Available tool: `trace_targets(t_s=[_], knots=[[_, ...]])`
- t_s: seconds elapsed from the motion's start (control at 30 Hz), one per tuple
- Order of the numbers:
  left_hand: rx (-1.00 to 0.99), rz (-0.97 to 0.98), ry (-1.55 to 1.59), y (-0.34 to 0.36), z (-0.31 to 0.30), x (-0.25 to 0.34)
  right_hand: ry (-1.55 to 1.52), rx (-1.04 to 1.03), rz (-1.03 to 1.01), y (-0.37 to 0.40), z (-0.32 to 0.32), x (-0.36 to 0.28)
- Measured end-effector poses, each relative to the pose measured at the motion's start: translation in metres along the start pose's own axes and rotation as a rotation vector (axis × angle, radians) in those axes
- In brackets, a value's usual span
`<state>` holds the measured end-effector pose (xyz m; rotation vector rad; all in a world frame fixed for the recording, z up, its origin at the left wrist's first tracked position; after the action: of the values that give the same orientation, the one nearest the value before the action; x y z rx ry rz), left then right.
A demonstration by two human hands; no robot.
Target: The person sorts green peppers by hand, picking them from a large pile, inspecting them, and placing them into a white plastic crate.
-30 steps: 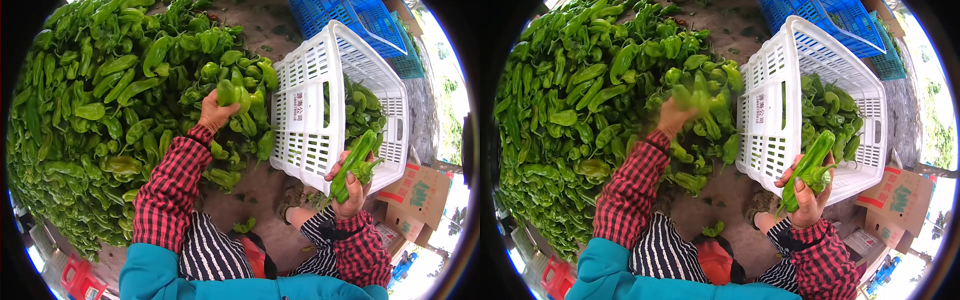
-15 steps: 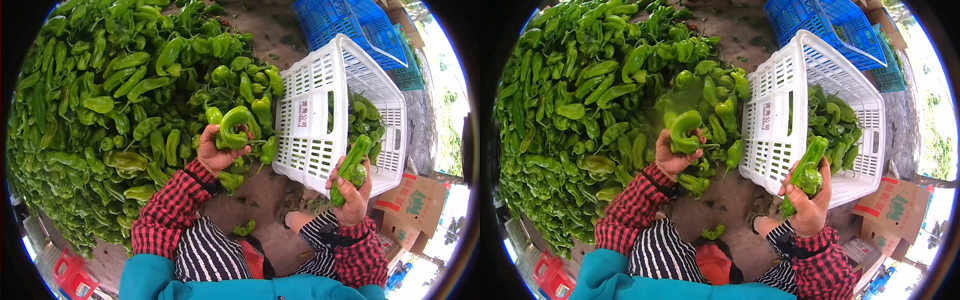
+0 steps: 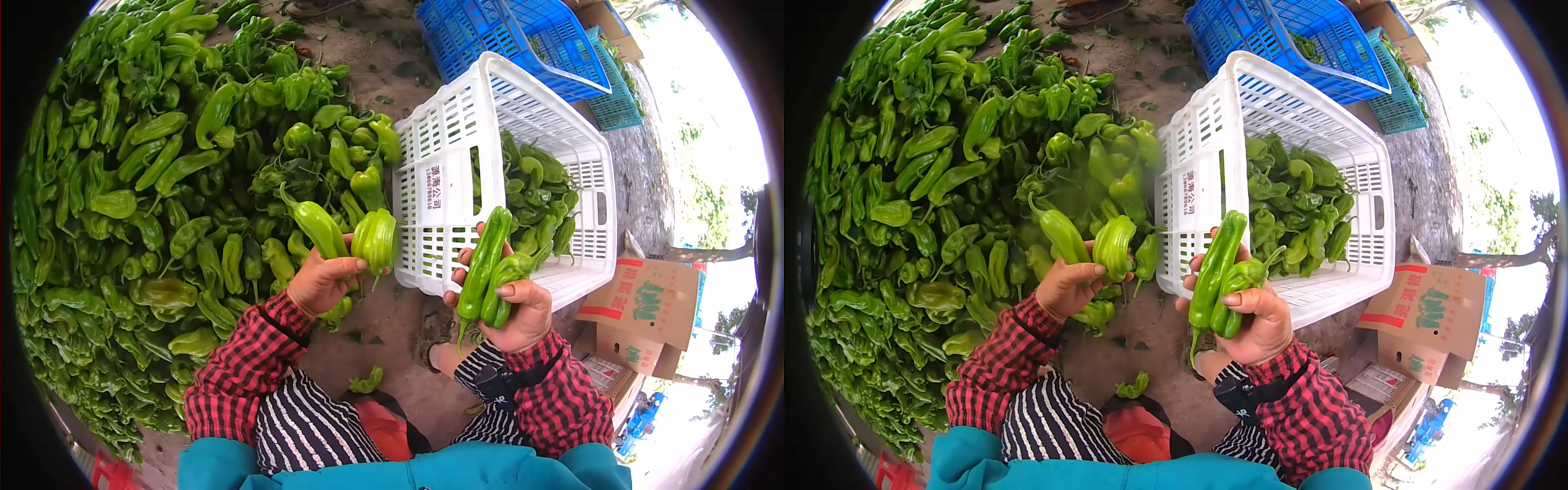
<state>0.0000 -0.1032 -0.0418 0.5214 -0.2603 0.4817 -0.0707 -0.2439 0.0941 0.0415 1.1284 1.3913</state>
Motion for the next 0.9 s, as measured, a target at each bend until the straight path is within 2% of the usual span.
trace_targets(t_s=[0.1,0.23,0.33,0.37,0.4,0.43,0.5,0.57,0.63,0.7,0.77,0.8,0.83,0.9], knots=[[0.007,0.016,-0.021,0.001,-0.003,-0.004,0.036,0.024,0.037,0.001,-0.001,0.002],[0.051,0.014,-0.025,0.003,0.004,-0.003,0.014,-0.069,0.084,0.004,-0.002,-0.003],[0.036,0.028,-0.026,0.005,0.007,-0.002,-0.137,-0.034,-0.125,0.002,-0.011,-0.043],[0.039,0.044,-0.019,0.004,0.007,-0.002,-0.389,-0.046,-0.137,-0.002,-0.02,-0.055],[0.05,0.062,-0.012,0.005,0.004,-0.002,-0.496,0.008,-0.279,-0.005,-0.035,-0.074],[0.074,0.072,-0.016,0.007,-0.001,-0.002,-0.374,0.133,-0.441,-0.001,-0.045,-0.09],[0.004,0.091,-0.121,0.006,0.003,-0.003,-0.563,0.171,-0.266,-0.008,-0.06,-0.089],[0.032,0.092,-0.097,0.01,0.006,0.0,-0.511,0.134,-0.257,-0.008,-0.057,-0.081],[-0.054,0.103,-0.117,0.011,0.016,-0.001,-0.46,0.109,-0.26,0.001,-0.033,-0.066],[-0.049,0.127,-0.182,0.017,0.033,0.007,0.455,0.057,-0.331,0.013,0.022,-0.031],[-0.128,0.356,-0.655,0.027,0.055,0.015,0.766,-0.043,-0.341,0.017,0.035,0.005],[-0.145,0.502,-0.839,0.031,0.064,0.015,0.794,-0.122,-0.346,0.014,0.041,0.022],[-0.165,0.644,-1.023,0.034,0.076,0.011,0.986,-0.174,-0.435,0.016,0.045,0.027],[-0.139,0.783,-1.045,0.045,0.1,0.015,1.345,-0.205,-0.715,0.019,0.055,0.023]])
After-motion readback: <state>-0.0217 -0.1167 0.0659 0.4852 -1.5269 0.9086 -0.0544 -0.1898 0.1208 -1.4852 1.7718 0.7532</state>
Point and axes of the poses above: each hand's wrist, its own y-axis away from the middle knuckle, its own z-axis out of the palm, x = y × z, the point moved 8 cm from there along -y, towards the middle knuckle, and after that the axes turned 9 degrees about x, right-handed, at the moved point
